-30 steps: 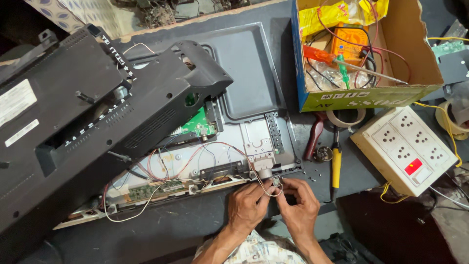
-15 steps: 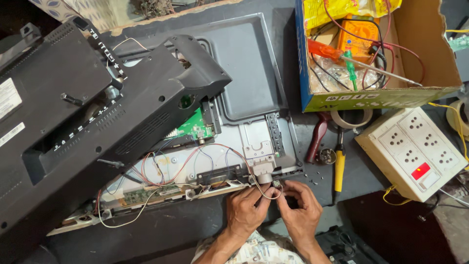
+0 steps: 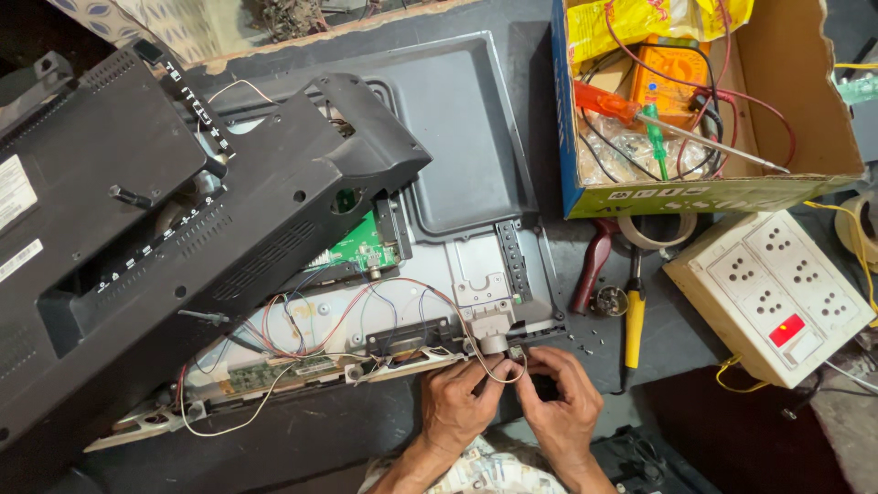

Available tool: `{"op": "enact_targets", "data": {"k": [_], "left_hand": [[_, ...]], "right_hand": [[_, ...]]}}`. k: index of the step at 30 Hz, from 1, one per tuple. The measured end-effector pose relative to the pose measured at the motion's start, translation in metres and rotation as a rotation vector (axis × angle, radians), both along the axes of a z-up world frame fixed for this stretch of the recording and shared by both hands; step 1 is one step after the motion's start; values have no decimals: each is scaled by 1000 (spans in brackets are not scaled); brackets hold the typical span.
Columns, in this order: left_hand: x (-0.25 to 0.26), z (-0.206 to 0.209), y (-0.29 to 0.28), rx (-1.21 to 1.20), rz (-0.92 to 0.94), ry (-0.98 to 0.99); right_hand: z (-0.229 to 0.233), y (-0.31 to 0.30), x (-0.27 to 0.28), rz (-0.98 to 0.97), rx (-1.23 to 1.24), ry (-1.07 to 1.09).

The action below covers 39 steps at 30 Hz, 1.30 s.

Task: The person works on the back of a disassembled television, handling a small circuit board and connecting wires to the internal components. They use a screwdriver to manipulate parts and secure connections within the device's chassis.

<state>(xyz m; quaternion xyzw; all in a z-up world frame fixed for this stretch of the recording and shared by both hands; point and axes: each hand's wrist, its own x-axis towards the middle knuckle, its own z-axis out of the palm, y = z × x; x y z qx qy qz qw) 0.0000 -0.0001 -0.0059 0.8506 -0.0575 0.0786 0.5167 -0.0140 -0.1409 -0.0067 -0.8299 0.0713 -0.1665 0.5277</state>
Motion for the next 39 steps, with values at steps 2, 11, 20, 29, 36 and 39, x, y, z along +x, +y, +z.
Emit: {"op": "enact_targets", "data": {"k": [2,11,20,29,36,39], "left_hand": [[0,-1,0,-8,8,2],[-1,-1,-1,-12,36,37],[-3,1,1,-36,25,-11],[-3,5,1,-24,38,-5],[-1,9,0,13,63,-42],[-1,10,0,-1,66,-18]], "right_hand": [[2,0,1,2,-8,2],[6,2,1,11,-33,-30],[5,-1,-5,24,-52,-33],[9,1,-1,35,-49,-54],[15,2,1,33,-69,-74],[18,4,3,25,-77,-78]]}}
